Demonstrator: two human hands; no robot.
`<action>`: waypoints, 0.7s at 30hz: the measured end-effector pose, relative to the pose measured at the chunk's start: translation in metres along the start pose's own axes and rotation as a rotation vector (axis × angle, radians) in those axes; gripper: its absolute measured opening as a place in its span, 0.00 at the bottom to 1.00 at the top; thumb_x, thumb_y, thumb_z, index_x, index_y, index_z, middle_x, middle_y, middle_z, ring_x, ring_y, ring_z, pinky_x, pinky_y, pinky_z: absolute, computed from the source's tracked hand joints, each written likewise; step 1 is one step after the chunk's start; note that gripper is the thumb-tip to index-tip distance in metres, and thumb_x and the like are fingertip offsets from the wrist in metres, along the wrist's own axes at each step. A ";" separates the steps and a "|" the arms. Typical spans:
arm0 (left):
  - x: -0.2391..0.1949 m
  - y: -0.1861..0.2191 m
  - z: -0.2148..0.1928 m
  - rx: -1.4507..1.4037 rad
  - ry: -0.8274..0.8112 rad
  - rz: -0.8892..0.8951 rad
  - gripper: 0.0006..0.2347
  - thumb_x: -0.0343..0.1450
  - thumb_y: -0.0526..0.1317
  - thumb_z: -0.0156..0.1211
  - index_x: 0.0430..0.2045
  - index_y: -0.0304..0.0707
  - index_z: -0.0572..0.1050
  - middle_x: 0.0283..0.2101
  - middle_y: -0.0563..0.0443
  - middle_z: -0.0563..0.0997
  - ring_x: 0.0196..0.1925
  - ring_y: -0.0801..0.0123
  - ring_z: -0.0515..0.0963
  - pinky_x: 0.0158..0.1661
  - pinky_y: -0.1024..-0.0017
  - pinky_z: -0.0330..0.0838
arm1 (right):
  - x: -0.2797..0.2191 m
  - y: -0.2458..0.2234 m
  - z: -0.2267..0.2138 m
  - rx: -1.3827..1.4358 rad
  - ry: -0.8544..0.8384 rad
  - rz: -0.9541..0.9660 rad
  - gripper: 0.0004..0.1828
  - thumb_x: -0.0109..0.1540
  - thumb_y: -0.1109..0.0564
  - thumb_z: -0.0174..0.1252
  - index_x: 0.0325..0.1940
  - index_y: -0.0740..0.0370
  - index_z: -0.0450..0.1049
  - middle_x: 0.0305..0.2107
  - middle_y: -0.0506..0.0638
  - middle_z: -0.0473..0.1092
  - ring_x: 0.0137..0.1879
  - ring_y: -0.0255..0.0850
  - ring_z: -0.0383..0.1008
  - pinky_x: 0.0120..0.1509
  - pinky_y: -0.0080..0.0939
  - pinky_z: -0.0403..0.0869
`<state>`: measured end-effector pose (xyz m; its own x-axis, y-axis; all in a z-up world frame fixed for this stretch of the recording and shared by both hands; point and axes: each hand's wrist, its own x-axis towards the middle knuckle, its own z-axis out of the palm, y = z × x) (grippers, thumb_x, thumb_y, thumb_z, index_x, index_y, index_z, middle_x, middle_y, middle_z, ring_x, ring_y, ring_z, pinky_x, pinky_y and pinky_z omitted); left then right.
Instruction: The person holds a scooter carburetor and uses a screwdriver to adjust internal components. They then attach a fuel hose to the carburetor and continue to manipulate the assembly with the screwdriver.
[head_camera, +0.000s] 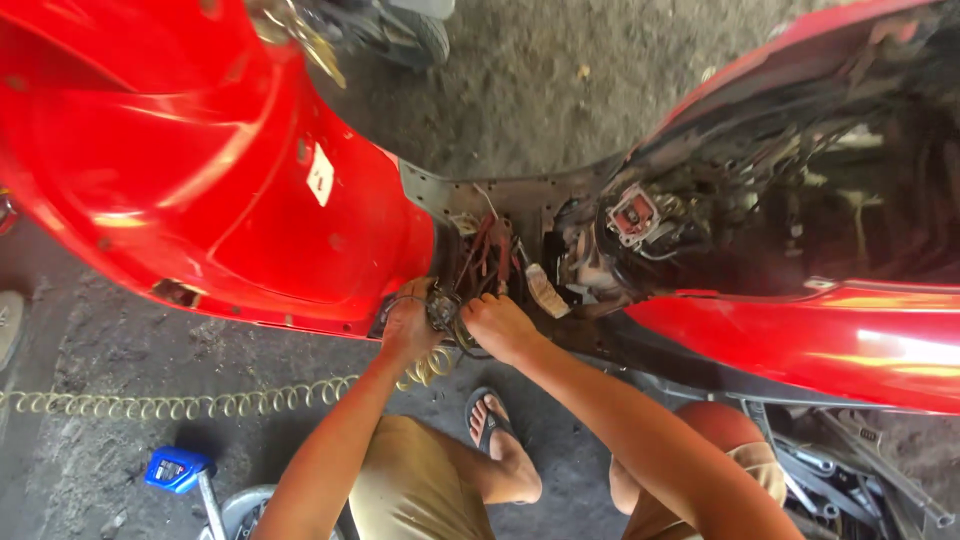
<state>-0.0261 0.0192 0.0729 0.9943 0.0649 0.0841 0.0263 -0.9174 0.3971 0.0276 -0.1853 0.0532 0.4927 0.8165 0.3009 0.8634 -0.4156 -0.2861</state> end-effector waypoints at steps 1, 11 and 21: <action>-0.001 0.008 -0.009 -0.001 0.012 0.000 0.37 0.51 0.38 0.78 0.56 0.33 0.66 0.55 0.33 0.73 0.62 0.42 0.71 0.62 0.55 0.66 | 0.000 0.001 -0.011 -0.008 0.003 -0.008 0.06 0.55 0.59 0.58 0.35 0.60 0.75 0.32 0.52 0.75 0.43 0.49 0.76 0.45 0.49 0.74; -0.010 0.032 -0.057 -0.581 0.144 -0.063 0.35 0.54 0.42 0.81 0.56 0.34 0.70 0.48 0.50 0.81 0.53 0.66 0.81 0.54 0.69 0.74 | 0.004 0.025 -0.160 1.325 0.136 0.749 0.10 0.64 0.58 0.61 0.46 0.67 0.79 0.25 0.50 0.72 0.27 0.40 0.68 0.29 0.44 0.66; 0.009 0.072 -0.051 -1.375 0.103 -0.022 0.29 0.57 0.36 0.76 0.54 0.35 0.73 0.49 0.56 0.79 0.52 0.70 0.78 0.53 0.69 0.74 | -0.025 0.018 -0.249 1.719 0.176 0.477 0.31 0.52 0.64 0.66 0.60 0.66 0.69 0.55 0.55 0.75 0.60 0.49 0.77 0.60 0.48 0.75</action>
<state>-0.0207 -0.0264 0.1485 0.9814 0.1585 0.1086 -0.1400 0.2027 0.9692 0.0574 -0.3133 0.2671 0.7441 0.6673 -0.0319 -0.3563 0.3562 -0.8638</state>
